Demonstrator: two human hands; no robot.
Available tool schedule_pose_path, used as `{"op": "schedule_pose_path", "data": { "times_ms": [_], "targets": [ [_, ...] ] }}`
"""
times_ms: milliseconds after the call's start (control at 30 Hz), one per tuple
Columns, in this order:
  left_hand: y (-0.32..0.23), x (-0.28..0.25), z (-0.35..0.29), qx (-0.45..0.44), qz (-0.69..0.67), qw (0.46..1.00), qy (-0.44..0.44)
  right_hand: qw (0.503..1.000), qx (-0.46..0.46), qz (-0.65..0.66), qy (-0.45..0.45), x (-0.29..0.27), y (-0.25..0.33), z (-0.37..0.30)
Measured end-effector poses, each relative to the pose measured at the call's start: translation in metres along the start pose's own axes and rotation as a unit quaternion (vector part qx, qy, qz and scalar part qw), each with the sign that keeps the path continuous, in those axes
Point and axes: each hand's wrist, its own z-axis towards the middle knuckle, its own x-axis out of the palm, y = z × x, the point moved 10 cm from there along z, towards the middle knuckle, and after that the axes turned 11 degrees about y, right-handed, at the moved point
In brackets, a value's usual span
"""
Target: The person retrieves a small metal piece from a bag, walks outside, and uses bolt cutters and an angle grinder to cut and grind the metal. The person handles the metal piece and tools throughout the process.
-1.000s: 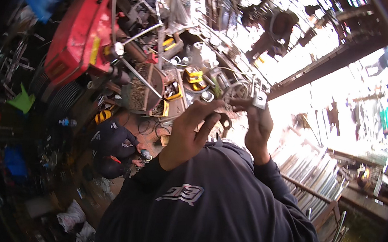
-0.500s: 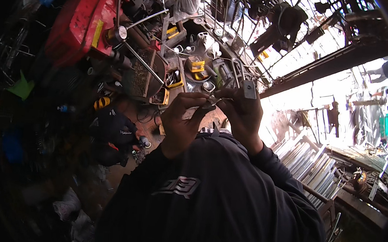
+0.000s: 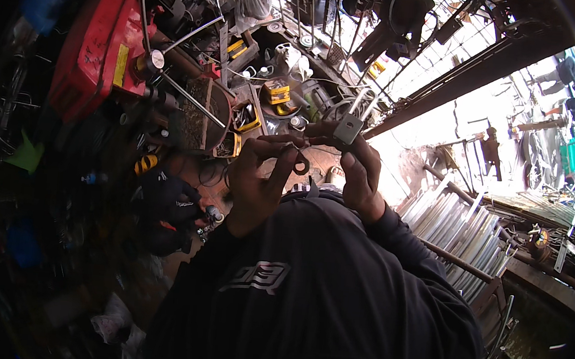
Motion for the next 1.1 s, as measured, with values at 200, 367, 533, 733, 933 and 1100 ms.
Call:
{"op": "schedule_pose_path", "data": {
  "times_ms": [200,367,533,733,933,1100],
  "targets": [
    [-0.023,-0.002,0.005,0.079,0.207,0.975,-0.010,0.961,0.024,-0.275,0.011,0.000,0.010,-0.006],
    [-0.040,0.007,0.010,0.151,0.248,0.957,-0.004,0.953,-0.032,-0.300,-0.017,0.011,0.025,-0.004],
    [-0.046,0.018,0.017,0.148,0.269,0.951,0.029,0.953,0.014,-0.301,-0.032,0.005,0.026,-0.002],
    [-0.027,0.017,0.027,0.011,0.212,0.975,0.060,0.948,0.019,-0.308,-0.072,-0.002,0.029,0.000],
    [0.032,0.015,0.019,-0.255,-0.221,0.940,0.047,0.968,0.004,-0.250,-0.016,-0.011,0.033,0.011],
    [0.038,0.028,0.023,-0.269,-0.364,0.885,0.109,0.973,-0.008,-0.225,0.053,-0.013,0.036,0.014]
  ]
}}
